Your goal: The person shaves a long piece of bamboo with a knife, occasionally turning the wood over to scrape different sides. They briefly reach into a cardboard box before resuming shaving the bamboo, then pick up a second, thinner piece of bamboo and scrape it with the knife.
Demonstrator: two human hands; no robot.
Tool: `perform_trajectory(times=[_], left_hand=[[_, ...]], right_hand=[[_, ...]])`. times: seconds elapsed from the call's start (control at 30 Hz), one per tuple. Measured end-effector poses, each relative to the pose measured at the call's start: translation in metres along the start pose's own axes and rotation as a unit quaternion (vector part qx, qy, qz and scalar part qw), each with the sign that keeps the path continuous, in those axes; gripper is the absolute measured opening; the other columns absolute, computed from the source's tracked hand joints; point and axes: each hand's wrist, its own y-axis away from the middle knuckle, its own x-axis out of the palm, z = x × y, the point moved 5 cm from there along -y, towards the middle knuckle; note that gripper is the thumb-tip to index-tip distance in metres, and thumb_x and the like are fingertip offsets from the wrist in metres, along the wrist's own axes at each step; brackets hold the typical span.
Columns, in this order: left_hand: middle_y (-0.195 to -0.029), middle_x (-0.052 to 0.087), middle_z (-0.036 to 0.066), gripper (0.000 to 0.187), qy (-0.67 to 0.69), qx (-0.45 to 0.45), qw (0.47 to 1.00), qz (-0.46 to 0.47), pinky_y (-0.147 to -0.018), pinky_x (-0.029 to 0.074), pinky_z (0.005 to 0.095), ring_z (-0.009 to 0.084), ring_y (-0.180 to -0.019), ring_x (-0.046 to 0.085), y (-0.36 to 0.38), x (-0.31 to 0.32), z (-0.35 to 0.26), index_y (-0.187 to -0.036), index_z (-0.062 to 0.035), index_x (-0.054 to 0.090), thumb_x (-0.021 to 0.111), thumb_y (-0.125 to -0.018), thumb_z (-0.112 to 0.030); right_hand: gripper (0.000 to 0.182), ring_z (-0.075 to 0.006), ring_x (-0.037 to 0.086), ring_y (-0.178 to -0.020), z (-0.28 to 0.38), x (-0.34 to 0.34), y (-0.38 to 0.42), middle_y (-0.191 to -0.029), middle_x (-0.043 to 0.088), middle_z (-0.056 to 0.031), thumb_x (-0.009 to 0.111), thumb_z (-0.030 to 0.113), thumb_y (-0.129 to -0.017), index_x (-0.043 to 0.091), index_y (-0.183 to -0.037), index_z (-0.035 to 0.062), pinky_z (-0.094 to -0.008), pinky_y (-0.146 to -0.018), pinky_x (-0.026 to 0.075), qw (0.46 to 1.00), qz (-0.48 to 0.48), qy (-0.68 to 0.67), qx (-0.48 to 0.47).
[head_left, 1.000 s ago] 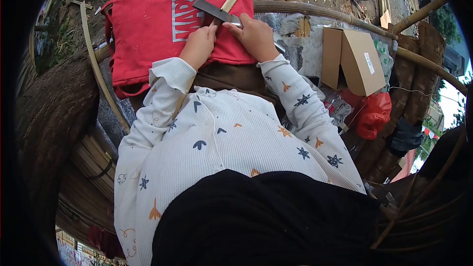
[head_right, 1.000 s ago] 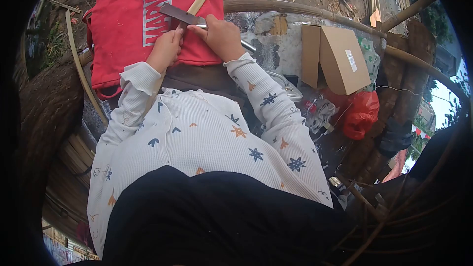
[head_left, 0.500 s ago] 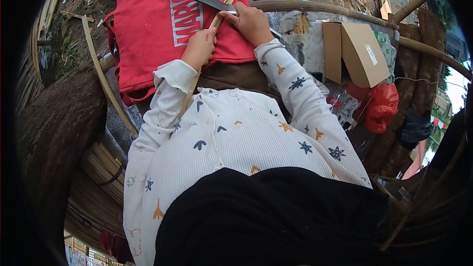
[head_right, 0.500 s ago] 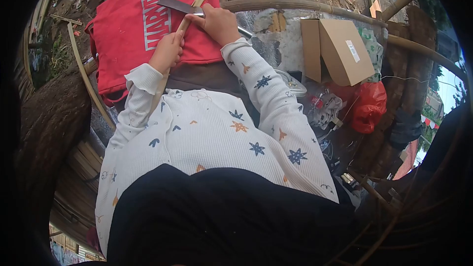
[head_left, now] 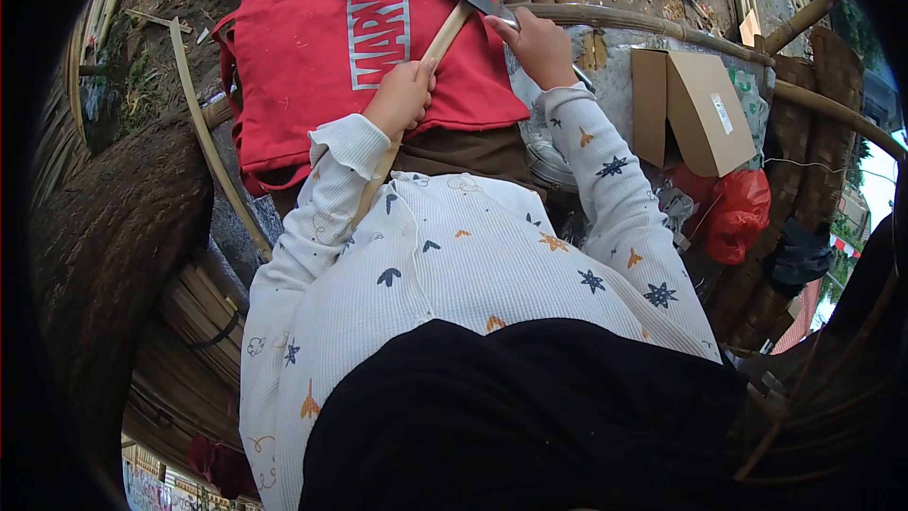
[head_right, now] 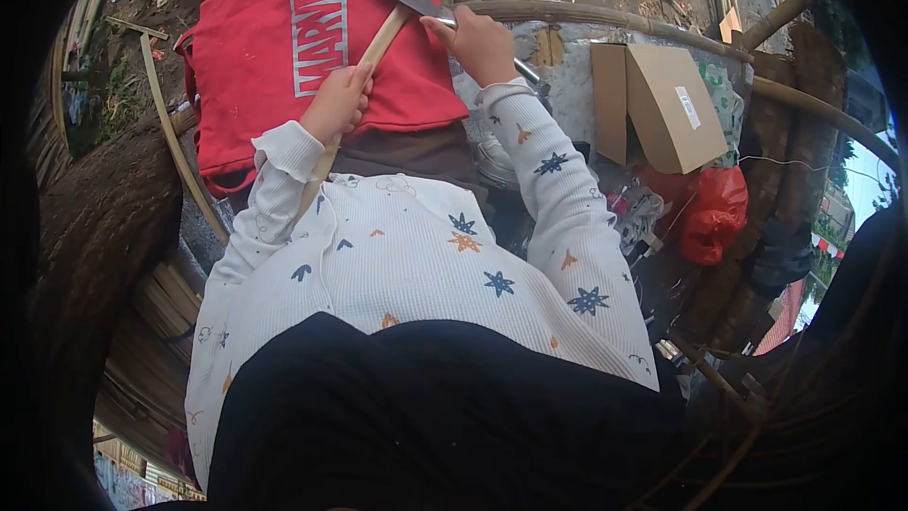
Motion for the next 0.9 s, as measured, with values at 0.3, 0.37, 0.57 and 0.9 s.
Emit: perform_trajectory(times=[0.3,0.37,0.57,0.9], left_hand=[[-0.054,0.039,-0.001,0.037,0.011,-0.025,1.000,0.010,-0.033,0.029,0.0235,0.0070,-0.038,0.034,-0.002,-0.001,-0.002,-0.075,-0.0086,0.044,0.037,-0.096,-0.039],[-0.054,0.039,-0.002,0.037,0.008,-0.016,1.000,0.005,-0.033,0.028,0.0232,0.0066,-0.038,0.034,-0.001,-0.001,-0.004,-0.075,-0.0089,0.044,0.037,-0.096,-0.039],[-0.054,0.033,-0.007,0.034,0.044,-0.030,0.999,0.012,-0.032,0.020,0.0199,0.0021,-0.037,0.026,0.004,0.000,-0.005,-0.076,-0.0129,0.042,0.037,-0.096,-0.041],[-0.054,0.031,-0.007,0.035,0.196,-0.084,0.963,0.164,-0.032,0.020,0.0189,0.0029,-0.037,0.025,0.001,-0.006,-0.001,-0.077,-0.0139,0.041,0.036,-0.096,-0.044]], right_hand=[[0.060,-0.0375,0.058,-0.059,0.040,0.000,0.013,-0.057,0.056,-0.0178,0.048,0.061,-0.082,0.055,-0.069,0.0023,-0.0450,-0.054,0.045,0.982,0.134,-0.103,-0.083],[0.060,-0.0379,0.058,-0.057,0.045,-0.002,0.020,-0.056,0.056,-0.0172,0.048,0.061,-0.082,0.055,-0.071,0.0027,-0.0456,-0.052,0.045,0.985,0.128,-0.082,-0.086],[0.063,-0.0401,0.059,-0.062,0.004,0.005,-0.020,-0.062,0.058,-0.0200,0.043,0.065,-0.082,0.055,-0.075,0.0029,-0.0474,-0.054,0.045,0.999,0.040,-0.026,0.003],[0.065,-0.0407,0.060,-0.078,-0.007,0.008,-0.055,-0.076,0.061,-0.0246,0.044,0.061,-0.084,0.057,-0.077,-0.0028,-0.0460,-0.069,0.044,0.966,0.087,-0.203,0.132]])
